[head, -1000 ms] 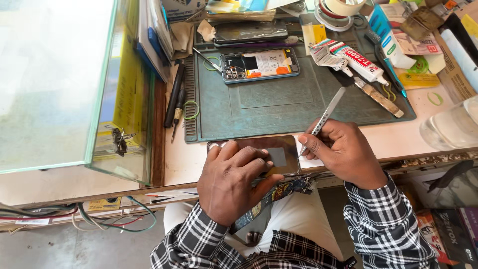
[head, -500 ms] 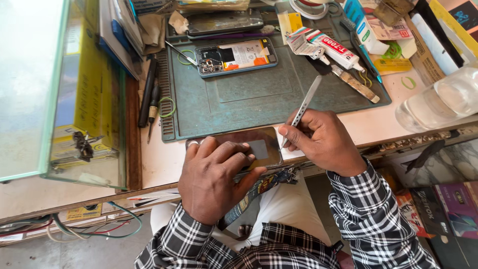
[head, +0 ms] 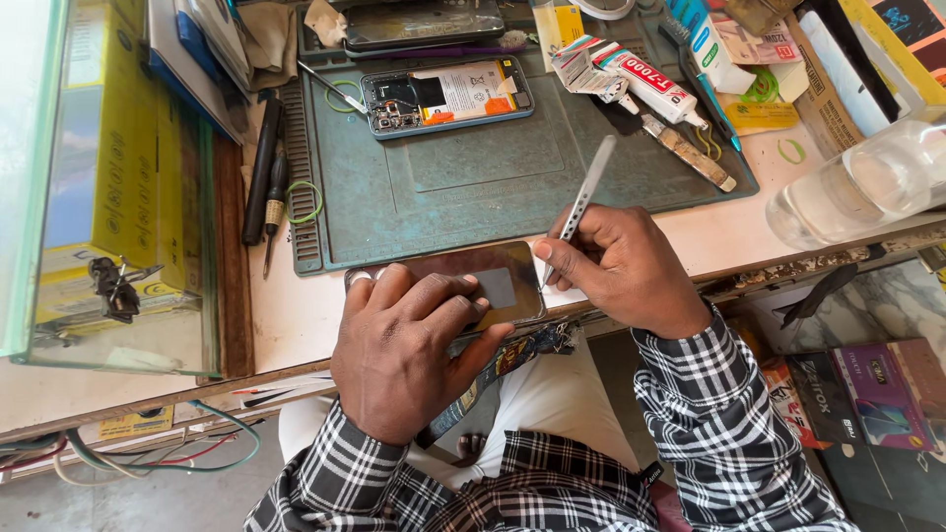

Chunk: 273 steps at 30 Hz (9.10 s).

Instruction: The person opens a light blue smartphone, removes the back cover, and sets it aside. They then pick up a dark-colored back cover and use a metal prying tool to carefully separate the edges from the frame. The person works around the perimeter of the cover, prying along the sides and corners.

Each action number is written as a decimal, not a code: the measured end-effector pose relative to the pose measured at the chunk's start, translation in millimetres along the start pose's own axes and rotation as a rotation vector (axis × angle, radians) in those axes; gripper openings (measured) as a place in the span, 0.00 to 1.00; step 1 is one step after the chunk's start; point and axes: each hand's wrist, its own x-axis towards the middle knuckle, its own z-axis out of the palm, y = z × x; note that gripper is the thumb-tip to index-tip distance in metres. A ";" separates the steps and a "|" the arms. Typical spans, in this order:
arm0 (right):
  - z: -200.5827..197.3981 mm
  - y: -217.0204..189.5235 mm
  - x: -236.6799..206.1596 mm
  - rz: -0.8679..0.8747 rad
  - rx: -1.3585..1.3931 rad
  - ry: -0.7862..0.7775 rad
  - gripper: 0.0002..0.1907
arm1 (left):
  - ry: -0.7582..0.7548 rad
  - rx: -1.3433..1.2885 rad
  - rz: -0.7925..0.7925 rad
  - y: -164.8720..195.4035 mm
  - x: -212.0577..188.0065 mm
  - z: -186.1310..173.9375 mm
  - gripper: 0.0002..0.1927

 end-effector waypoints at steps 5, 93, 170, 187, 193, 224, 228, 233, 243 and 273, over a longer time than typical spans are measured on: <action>1.6 0.1 -2.1 -0.062 0.076 0.027 0.10 | 0.001 -0.008 0.003 -0.4 -0.5 -0.8 0.15; -27.0 22.6 -11.3 -0.193 0.340 -0.117 0.12 | -0.019 0.006 -0.023 0.6 0.0 -0.2 0.16; -3.4 -0.9 -7.5 -0.070 -0.002 -0.021 0.14 | -0.103 -0.094 -0.009 1.6 1.1 -2.0 0.09; 0.4 -2.9 -9.8 -0.114 0.026 0.022 0.11 | -0.099 -0.106 -0.010 1.8 1.3 -1.7 0.08; 2.9 -4.2 -10.9 -0.091 -0.046 0.056 0.12 | -0.098 -0.105 -0.014 1.8 2.1 -1.6 0.08; -1.6 -1.7 -8.9 -0.088 -0.015 -0.034 0.13 | -0.117 -0.117 -0.020 1.5 1.9 -3.0 0.08; -2.5 -0.8 -10.3 -0.094 0.046 -0.006 0.12 | -0.118 -0.118 -0.017 1.8 2.3 -2.6 0.09; 0.2 -0.2 -11.0 -0.106 -0.015 0.020 0.12 | -0.108 -0.135 -0.016 2.4 2.5 -3.4 0.08; -3.4 1.0 -11.0 -0.113 0.035 -0.013 0.12 | -0.118 -0.141 -0.020 2.4 3.5 -4.3 0.08; 1.1 9.5 -13.3 -0.089 0.036 0.028 0.11 | -0.063 -0.163 -0.021 2.7 4.1 -2.9 0.08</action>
